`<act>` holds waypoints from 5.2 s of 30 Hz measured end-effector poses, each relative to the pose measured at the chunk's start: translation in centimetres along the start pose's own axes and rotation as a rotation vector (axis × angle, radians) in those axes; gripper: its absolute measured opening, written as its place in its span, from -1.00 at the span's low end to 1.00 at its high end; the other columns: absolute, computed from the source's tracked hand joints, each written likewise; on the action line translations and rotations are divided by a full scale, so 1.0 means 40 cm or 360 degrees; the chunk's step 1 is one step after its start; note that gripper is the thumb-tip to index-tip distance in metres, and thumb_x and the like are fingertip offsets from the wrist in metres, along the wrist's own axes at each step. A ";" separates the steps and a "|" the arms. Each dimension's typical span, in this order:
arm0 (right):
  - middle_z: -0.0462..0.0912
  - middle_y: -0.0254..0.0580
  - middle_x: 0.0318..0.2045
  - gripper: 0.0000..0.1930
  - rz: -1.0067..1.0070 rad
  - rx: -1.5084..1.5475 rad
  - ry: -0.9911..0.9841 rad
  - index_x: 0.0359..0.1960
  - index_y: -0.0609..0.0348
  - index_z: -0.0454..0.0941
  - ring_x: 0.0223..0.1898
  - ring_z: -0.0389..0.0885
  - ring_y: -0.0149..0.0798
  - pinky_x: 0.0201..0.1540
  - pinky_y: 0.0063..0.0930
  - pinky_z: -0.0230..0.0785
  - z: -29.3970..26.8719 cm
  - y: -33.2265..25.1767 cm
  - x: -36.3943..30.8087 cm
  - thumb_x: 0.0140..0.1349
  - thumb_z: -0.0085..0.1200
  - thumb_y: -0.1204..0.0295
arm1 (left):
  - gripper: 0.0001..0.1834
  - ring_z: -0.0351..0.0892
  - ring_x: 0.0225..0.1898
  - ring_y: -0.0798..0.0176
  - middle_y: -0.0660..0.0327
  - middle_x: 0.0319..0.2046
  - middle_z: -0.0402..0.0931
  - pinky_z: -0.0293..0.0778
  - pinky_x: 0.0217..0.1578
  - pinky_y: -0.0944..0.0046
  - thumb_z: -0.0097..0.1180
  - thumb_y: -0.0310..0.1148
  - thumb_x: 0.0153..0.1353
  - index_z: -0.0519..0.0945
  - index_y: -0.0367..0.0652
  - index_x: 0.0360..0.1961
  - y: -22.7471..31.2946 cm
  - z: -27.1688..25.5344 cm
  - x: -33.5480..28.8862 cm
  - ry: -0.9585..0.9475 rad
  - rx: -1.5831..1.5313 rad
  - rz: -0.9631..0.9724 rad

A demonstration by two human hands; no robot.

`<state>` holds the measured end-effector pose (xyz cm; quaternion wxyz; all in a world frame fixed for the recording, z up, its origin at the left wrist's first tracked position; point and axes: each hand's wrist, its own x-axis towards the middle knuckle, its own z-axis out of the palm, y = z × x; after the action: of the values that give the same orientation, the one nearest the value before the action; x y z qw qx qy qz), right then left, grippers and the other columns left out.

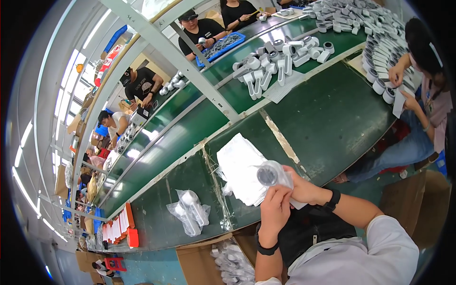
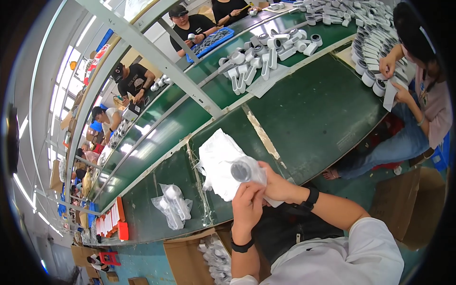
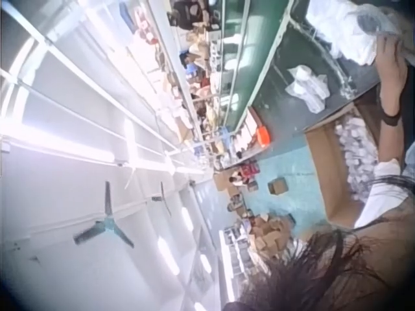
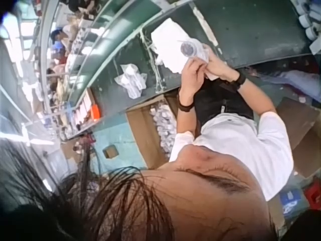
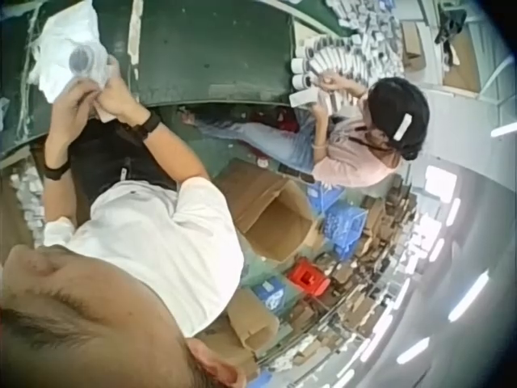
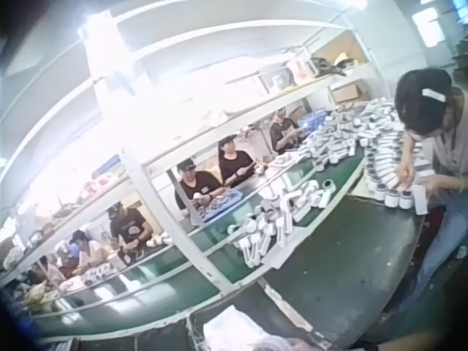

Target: The person bags handheld fans by sliding each fan into a plastic bag and placing it into a cardboard box. After repeating this several times, the person adjusts a stack of plastic bags on the table.

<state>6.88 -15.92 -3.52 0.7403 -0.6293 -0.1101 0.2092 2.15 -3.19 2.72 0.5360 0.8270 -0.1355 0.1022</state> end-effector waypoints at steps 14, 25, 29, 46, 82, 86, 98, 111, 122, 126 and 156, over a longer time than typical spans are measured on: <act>0.60 -0.10 -0.26 -0.50 -0.0627 -0.0070 0.0508 0.27 0.20 0.19 -0.28 0.60 -0.24 -0.21 -0.46 0.40 0.073 -0.042 0.000 0.35 -0.02 0.33 | -0.43 0.42 0.10 0.19 0.16 0.20 0.29 0.51 -0.06 0.17 -0.10 -0.27 0.42 0.05 -0.06 0.38 -0.113 0.050 -0.069 0.0211 -0.1536 -0.0765; 0.54 -0.23 -0.55 -0.93 -0.0970 -0.0558 0.0633 -0.33 0.28 0.62 -0.59 0.45 -0.43 -0.54 -0.56 0.26 0.072 -0.047 -0.029 0.15 0.13 0.59 | -0.55 0.56 -0.42 0.12 0.06 -0.11 0.49 0.48 -0.63 0.23 0.01 -0.29 0.37 0.22 -0.12 0.21 -0.100 -0.124 -0.098 0.0804 -0.1588 -0.0419; 0.56 -0.23 -0.56 -0.95 -0.0816 -0.0565 0.0396 -0.39 0.26 0.61 -0.59 0.48 -0.42 -0.52 -0.56 0.30 0.043 -0.021 -0.034 0.11 0.12 0.57 | -0.68 0.55 -0.46 0.24 0.13 -0.24 0.51 0.49 -0.70 0.30 0.05 -0.31 0.35 0.35 -0.23 0.03 -0.131 -0.287 -0.159 0.1579 -0.0580 -0.0539; 0.63 -0.31 -0.52 -0.86 -0.0382 -0.0567 0.0577 -0.31 0.33 0.62 -0.51 0.51 -0.54 -0.45 -0.61 0.36 -0.049 0.076 0.011 0.21 0.15 0.47 | -0.46 0.57 -0.15 -0.02 -0.14 -0.15 0.59 0.45 -0.06 0.13 0.26 -0.14 0.11 0.56 -0.45 -0.07 -0.458 -0.653 -0.279 0.1785 0.1105 -0.1074; 0.65 0.22 -0.23 -0.47 0.0116 -0.1746 0.1677 -0.28 0.29 0.64 -0.14 0.61 0.20 -0.06 -0.03 0.44 -0.615 -0.220 0.776 0.17 -0.06 -0.02 | -0.87 0.25 -0.59 0.53 0.34 -0.58 0.38 0.17 -0.59 0.49 0.08 -0.47 0.28 0.51 -0.31 -0.39 -0.383 -0.180 -0.182 0.1321 0.0583 -0.0519; 0.67 0.14 -0.28 -0.47 0.0060 -0.1167 0.1748 -0.29 0.36 0.61 -0.24 0.64 0.09 -0.17 -0.16 0.47 -0.605 -0.250 0.668 0.20 -0.10 0.02 | -0.86 0.35 -0.49 0.45 0.30 -0.52 0.44 0.31 -0.46 0.44 0.08 -0.46 0.29 0.53 -0.33 -0.37 -0.340 -0.169 -0.138 0.1295 0.0550 -0.0504; 0.51 -0.12 -0.30 -0.32 -0.0476 0.0883 0.0278 0.17 0.12 0.22 -0.39 0.60 -0.10 -0.33 -0.20 0.54 -0.223 -0.174 0.060 -0.07 0.19 0.50 | -0.53 0.46 -0.25 0.06 0.09 -0.11 0.45 0.40 -0.14 0.07 0.34 -0.48 -0.08 0.50 -0.22 -0.07 -0.126 -0.119 -0.005 0.0416 0.1068 0.0356; 0.65 -0.32 -0.30 -0.58 -0.0124 0.0150 0.0339 -0.08 0.25 0.47 -0.24 0.59 -0.47 -0.15 -0.52 0.45 0.019 -0.063 -0.062 -0.01 0.31 0.52 | -0.79 0.56 -0.40 0.43 0.17 -0.35 0.64 0.47 -0.37 0.43 0.08 -0.46 0.28 0.60 -0.40 -0.16 -0.151 -0.054 -0.009 0.0654 -0.0494 -0.0603; 0.64 -0.27 -0.29 -0.59 -0.0302 -0.0068 0.0527 -0.14 0.27 0.49 -0.24 0.57 -0.46 -0.14 -0.50 0.45 0.087 -0.018 0.004 -0.04 0.35 0.45 | -0.86 0.61 -0.35 0.33 0.12 -0.35 0.63 0.56 -0.24 0.34 0.19 -0.53 0.22 0.58 -0.40 -0.23 -0.164 -0.026 -0.037 0.0693 -0.1377 -0.0742; 0.62 -0.31 -0.37 -0.67 -0.0293 0.0091 0.0681 -0.19 0.25 0.49 -0.36 0.56 -0.48 -0.28 -0.53 0.45 0.081 -0.020 0.009 -0.02 0.28 0.52 | -0.84 0.62 -0.30 0.24 0.12 -0.29 0.61 0.58 -0.21 0.25 0.18 -0.55 0.22 0.53 -0.36 -0.19 -0.191 -0.034 -0.048 0.0649 -0.1486 -0.0730; 0.66 -0.12 -0.32 -0.33 0.0358 -0.0775 -0.1107 0.40 -0.09 0.15 -0.34 0.62 -0.09 -0.15 -0.30 0.45 -0.125 -0.202 -0.061 0.27 0.08 0.15 | -0.84 0.49 -0.52 0.50 0.28 -0.49 0.58 0.38 -0.53 0.49 0.18 -0.40 0.26 0.62 -0.31 -0.26 -0.119 -0.050 0.023 0.0328 -0.1029 -0.0862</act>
<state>8.21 -22.41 3.71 0.4619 -0.6855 -0.3298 0.4561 4.55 0.36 -0.28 0.7857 0.6078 0.1154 -0.0078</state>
